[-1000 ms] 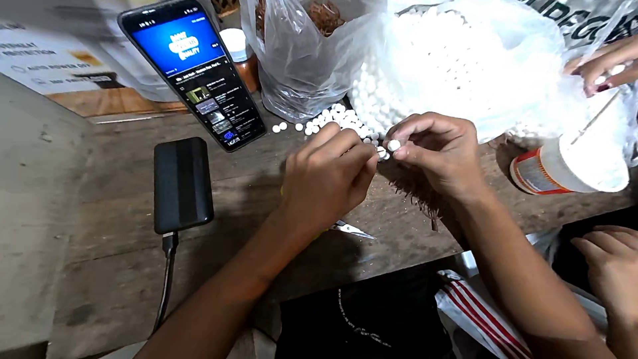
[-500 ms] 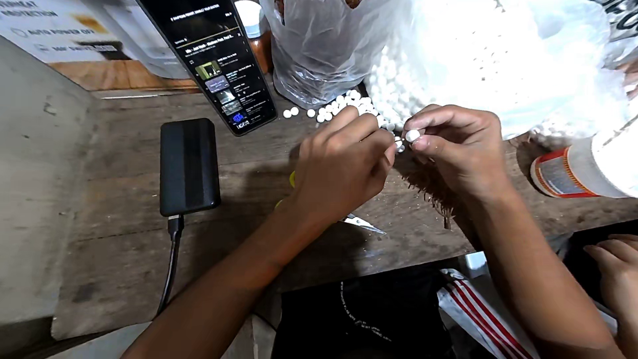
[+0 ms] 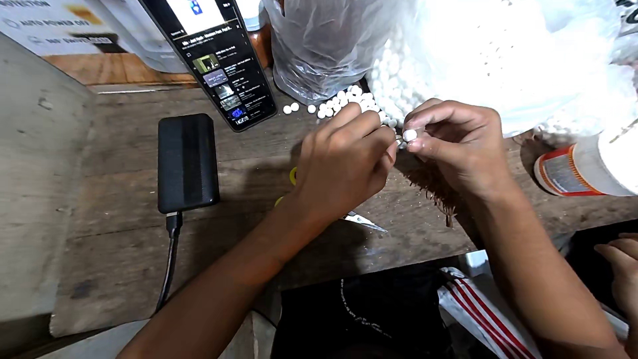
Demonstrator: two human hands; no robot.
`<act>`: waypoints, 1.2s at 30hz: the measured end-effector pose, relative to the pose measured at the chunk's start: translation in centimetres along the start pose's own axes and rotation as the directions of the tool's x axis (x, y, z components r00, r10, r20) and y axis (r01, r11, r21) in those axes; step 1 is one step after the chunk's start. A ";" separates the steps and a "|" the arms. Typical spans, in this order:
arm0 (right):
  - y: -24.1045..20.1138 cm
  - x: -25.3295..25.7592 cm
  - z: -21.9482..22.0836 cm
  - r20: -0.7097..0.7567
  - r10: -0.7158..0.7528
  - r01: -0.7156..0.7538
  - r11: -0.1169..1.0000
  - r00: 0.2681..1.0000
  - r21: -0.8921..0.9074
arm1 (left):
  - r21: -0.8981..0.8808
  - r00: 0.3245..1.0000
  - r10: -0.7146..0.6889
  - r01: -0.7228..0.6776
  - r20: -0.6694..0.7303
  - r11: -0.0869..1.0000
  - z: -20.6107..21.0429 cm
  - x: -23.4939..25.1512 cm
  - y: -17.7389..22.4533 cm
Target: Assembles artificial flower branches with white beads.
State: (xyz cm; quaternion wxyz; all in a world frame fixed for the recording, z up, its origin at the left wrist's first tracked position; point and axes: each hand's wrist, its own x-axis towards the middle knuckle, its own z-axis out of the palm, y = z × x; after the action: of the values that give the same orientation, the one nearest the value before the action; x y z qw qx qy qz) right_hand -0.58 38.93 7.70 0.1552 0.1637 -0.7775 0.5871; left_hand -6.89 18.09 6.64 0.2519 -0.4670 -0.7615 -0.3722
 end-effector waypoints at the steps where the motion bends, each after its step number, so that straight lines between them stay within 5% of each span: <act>1: 0.1 0.0 0.0 -0.001 0.002 -0.002 1.000 1.000 0.006 | 0.005 1.000 -0.002 0.001 0.004 1.000 0.0 0.0 0.0; 36: 0.0 -0.3 0.1 0.026 0.002 0.001 0.994 1.000 -0.106 | 0.049 0.994 0.004 -0.009 0.105 0.999 0.1 -0.1 0.0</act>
State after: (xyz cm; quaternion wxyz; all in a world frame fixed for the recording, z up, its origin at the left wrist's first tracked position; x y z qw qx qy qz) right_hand -0.36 38.88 7.54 0.1535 0.1624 -0.8096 0.5428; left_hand -6.87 18.08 6.45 0.2241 -0.4819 -0.7813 -0.3274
